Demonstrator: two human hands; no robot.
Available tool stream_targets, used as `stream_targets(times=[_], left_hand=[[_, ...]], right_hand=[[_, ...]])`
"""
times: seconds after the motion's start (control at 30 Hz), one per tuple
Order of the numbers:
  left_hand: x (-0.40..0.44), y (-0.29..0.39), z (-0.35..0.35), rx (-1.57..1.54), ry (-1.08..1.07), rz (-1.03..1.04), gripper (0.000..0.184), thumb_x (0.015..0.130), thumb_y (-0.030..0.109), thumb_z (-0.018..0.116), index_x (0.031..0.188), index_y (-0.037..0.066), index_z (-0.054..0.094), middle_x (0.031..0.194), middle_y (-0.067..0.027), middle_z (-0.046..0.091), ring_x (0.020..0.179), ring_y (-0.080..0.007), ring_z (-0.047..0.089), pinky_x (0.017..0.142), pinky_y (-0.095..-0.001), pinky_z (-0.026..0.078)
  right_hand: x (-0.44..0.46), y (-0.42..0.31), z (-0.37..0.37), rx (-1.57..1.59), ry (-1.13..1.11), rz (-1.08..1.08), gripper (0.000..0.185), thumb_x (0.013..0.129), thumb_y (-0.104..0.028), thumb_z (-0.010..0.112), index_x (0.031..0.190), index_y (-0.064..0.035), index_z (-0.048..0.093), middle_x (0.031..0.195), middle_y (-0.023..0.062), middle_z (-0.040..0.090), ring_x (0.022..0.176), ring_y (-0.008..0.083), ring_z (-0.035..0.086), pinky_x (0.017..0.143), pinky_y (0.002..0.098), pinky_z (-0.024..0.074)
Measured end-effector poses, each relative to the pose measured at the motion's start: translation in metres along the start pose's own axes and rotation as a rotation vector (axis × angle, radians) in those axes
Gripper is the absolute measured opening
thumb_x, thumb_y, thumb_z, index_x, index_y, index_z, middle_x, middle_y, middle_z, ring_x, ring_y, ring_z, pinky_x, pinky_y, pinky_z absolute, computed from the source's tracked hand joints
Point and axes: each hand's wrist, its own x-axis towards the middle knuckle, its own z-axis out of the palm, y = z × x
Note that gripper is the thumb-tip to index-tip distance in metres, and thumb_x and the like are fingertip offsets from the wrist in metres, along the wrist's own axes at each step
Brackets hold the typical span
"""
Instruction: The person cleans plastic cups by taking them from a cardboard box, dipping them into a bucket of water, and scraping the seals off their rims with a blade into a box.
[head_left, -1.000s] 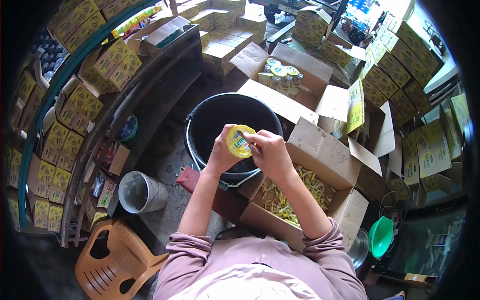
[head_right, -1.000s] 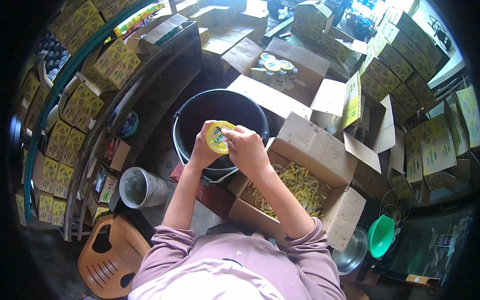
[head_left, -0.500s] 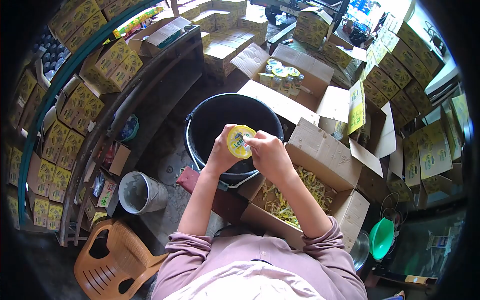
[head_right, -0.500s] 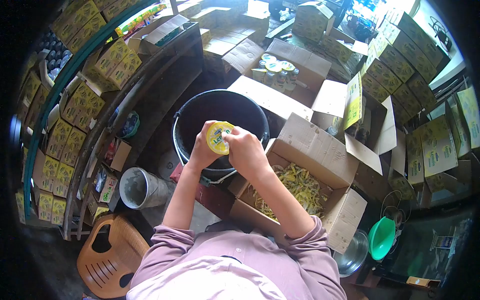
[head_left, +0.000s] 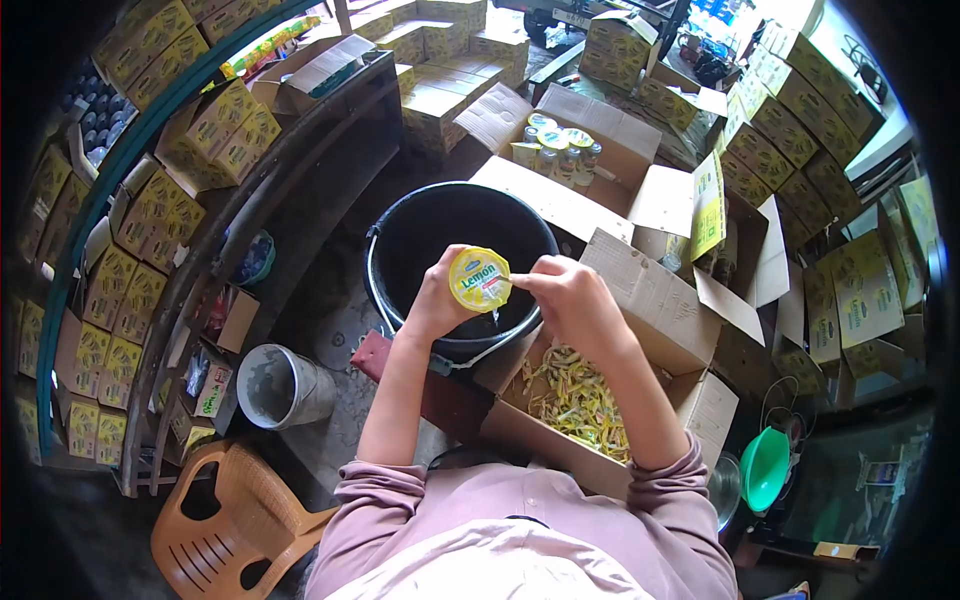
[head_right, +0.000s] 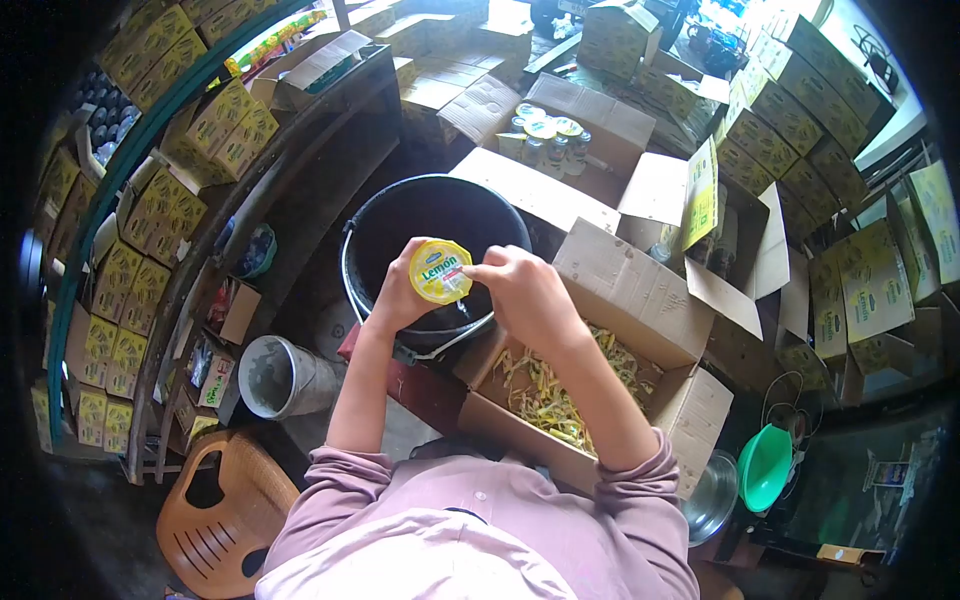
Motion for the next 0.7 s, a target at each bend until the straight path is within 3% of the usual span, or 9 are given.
stream_targets(times=[0.13,0.27,0.53,0.7], left_hand=[[-0.002,0.004,-0.002,-0.103,-0.120,-0.044,0.059,0.053,0.009,0.080,0.102,0.003,0.046,0.089,-0.0111,0.062,0.083,-0.0205,0.062,0.075,-0.0297,0.049],[-0.001,0.007,-0.004,-0.097,-0.160,-0.051,0.056,0.054,0.008,0.078,0.100,0.004,0.048,0.087,-0.0099,0.061,0.081,-0.0194,0.061,0.073,-0.0295,0.049],[-0.001,0.006,-0.005,-0.122,-0.158,-0.053,0.055,0.055,0.008,0.077,0.102,0.004,0.048,0.088,-0.0106,0.060,0.082,-0.0199,0.061,0.073,-0.0292,0.048],[-0.001,0.003,-0.004,-0.133,-0.168,-0.054,0.055,0.055,0.009,0.077,0.101,0.004,0.048,0.087,-0.0106,0.060,0.081,-0.0195,0.060,0.072,-0.0290,0.048]], right_hand=[[0.016,0.011,0.004,-0.012,-0.089,-0.283,0.029,0.065,0.001,0.058,0.090,-0.0115,0.065,0.080,0.0051,0.056,0.077,0.0212,0.055,0.068,0.0319,0.0485],[0.021,0.012,0.016,-0.009,-0.055,-0.368,0.033,0.063,0.000,0.059,0.091,-0.0164,0.065,0.076,0.0026,0.056,0.072,0.0203,0.056,0.062,0.0322,0.0490],[0.022,0.014,0.022,-0.051,-0.109,-0.385,0.040,0.056,-0.001,0.063,0.093,-0.0156,0.064,0.081,0.0006,0.055,0.078,0.0183,0.056,0.067,0.0304,0.0493],[0.023,0.015,0.023,-0.067,-0.125,-0.404,0.037,0.058,-0.002,0.062,0.093,-0.0149,0.064,0.083,0.0007,0.056,0.079,0.0176,0.056,0.068,0.0297,0.0494]])
